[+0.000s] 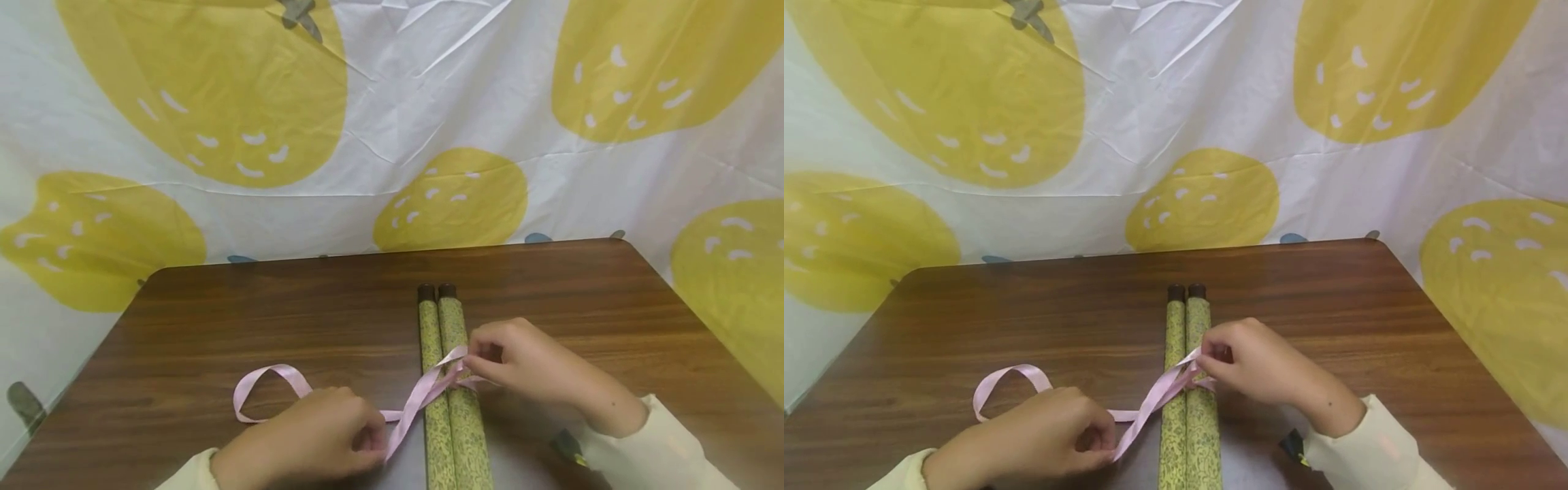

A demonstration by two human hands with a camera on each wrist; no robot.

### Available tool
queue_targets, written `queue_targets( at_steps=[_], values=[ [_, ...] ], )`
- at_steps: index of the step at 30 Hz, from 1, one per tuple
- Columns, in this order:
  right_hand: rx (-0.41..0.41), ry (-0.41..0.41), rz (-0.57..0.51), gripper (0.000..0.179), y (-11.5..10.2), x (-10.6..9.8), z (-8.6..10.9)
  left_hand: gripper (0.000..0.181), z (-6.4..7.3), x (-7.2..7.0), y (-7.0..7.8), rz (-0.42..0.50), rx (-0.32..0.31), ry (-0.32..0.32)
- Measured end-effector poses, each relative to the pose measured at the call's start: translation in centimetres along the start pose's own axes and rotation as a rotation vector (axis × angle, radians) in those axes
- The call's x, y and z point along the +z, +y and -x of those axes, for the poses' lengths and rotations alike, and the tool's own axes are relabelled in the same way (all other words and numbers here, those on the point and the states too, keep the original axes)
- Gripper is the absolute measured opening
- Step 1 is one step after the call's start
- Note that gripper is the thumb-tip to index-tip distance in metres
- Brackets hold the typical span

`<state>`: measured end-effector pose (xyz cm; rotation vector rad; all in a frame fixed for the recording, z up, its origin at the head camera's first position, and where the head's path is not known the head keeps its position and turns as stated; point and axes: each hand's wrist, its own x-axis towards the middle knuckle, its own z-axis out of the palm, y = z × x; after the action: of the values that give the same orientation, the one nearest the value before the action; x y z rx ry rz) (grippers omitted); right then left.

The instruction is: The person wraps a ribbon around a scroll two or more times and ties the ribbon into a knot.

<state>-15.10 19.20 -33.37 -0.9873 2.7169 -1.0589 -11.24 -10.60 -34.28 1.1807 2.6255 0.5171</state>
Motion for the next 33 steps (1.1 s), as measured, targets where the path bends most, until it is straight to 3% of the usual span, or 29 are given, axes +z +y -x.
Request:
queue_targets(
  at_steps=[8,13,18,22,25,28,33],
  values=[
    [-0.009,0.005,0.004,0.017,0.2,0.0,0.0,0.02,-0.8,1.1,2.0,0.03,0.129,-0.048],
    [-0.021,0.013,0.009,0.018,0.3,0.1,-0.1,0.021,-1.6,2.0,3.3,0.07,0.176,-0.087],
    [-0.017,0.012,0.012,0.018,0.2,0.0,0.0,0.016,-3.4,2.9,4.8,0.09,0.257,-0.104],
    [-0.021,0.008,0.015,0.018,0.2,0.0,-0.1,0.011,-5.3,3.3,5.9,-0.01,0.35,-0.07],
    [-0.026,0.007,0.02,0.018,0.2,0.0,-0.1,0.007,-6.6,3.4,6.7,-0.076,0.352,-0.082],
    [-0.031,0.005,0.024,0.018,0.1,-0.1,-0.1,0.007,-7.5,3.6,7.4,-0.103,0.316,-0.114],
    [-0.016,-0.007,0.022,0.018,0.1,-0.1,-0.1,0.016,-8.6,4.0,7.8,-0.115,0.297,-0.08]
  ],
)
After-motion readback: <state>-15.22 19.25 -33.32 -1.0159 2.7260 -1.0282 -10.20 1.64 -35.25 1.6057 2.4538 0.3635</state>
